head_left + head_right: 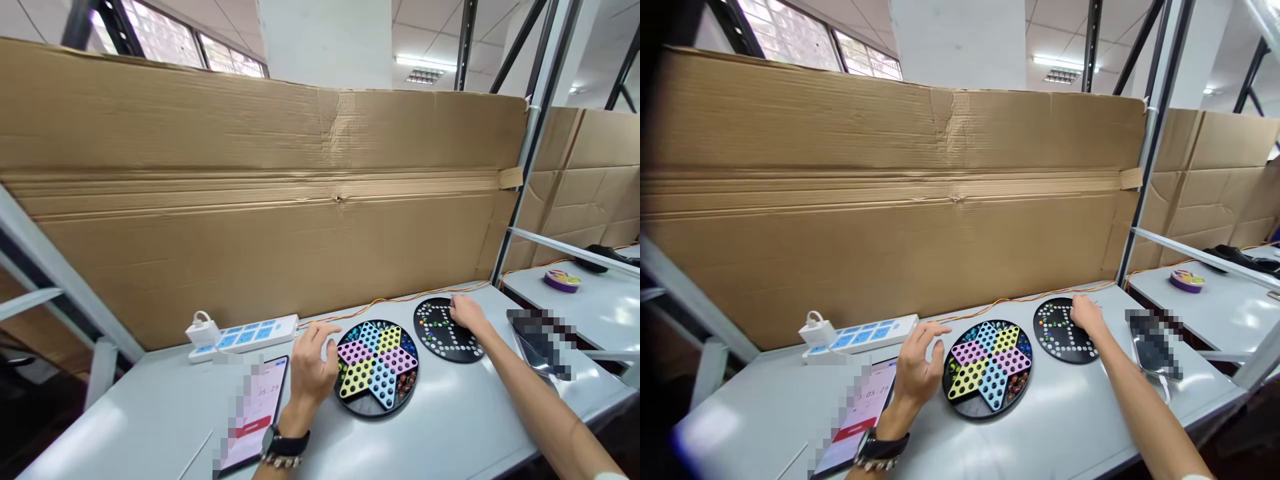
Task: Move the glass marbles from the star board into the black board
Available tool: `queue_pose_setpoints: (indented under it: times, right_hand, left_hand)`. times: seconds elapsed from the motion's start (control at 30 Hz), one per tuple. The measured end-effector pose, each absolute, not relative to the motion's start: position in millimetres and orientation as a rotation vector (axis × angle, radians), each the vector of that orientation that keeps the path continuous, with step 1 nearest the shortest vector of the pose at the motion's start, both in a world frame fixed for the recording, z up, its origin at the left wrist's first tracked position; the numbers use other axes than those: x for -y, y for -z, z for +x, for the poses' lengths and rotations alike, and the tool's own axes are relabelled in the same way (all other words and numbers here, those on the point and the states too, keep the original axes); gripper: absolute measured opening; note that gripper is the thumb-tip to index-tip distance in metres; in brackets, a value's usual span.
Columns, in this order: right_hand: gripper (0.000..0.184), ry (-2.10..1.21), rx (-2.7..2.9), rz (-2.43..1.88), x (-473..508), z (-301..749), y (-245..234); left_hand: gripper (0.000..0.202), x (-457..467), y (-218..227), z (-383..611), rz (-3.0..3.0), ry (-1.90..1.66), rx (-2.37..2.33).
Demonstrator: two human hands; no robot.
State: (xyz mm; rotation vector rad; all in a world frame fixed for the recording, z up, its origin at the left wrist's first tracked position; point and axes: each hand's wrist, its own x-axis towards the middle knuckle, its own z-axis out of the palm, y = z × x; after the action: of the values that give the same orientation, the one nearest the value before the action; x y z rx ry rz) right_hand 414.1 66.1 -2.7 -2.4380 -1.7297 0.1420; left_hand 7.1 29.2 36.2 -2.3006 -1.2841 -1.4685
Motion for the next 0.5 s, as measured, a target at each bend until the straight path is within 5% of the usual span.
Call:
queue_pose_setpoints:
  times: [0.2, 0.5]
  right_hand:
    - [0.049, -0.209, 1.963, -2.165, -81, 385, 8]
    - [0.028, -0.194, 1.945, -2.154, -95, 370, 9]
  left_hand:
    - [0.024, -28, -36, 8, -2.307, 1.479, 1.304]
    - [0.025, -26, -36, 8, -2.309, 1.499, 1.352]
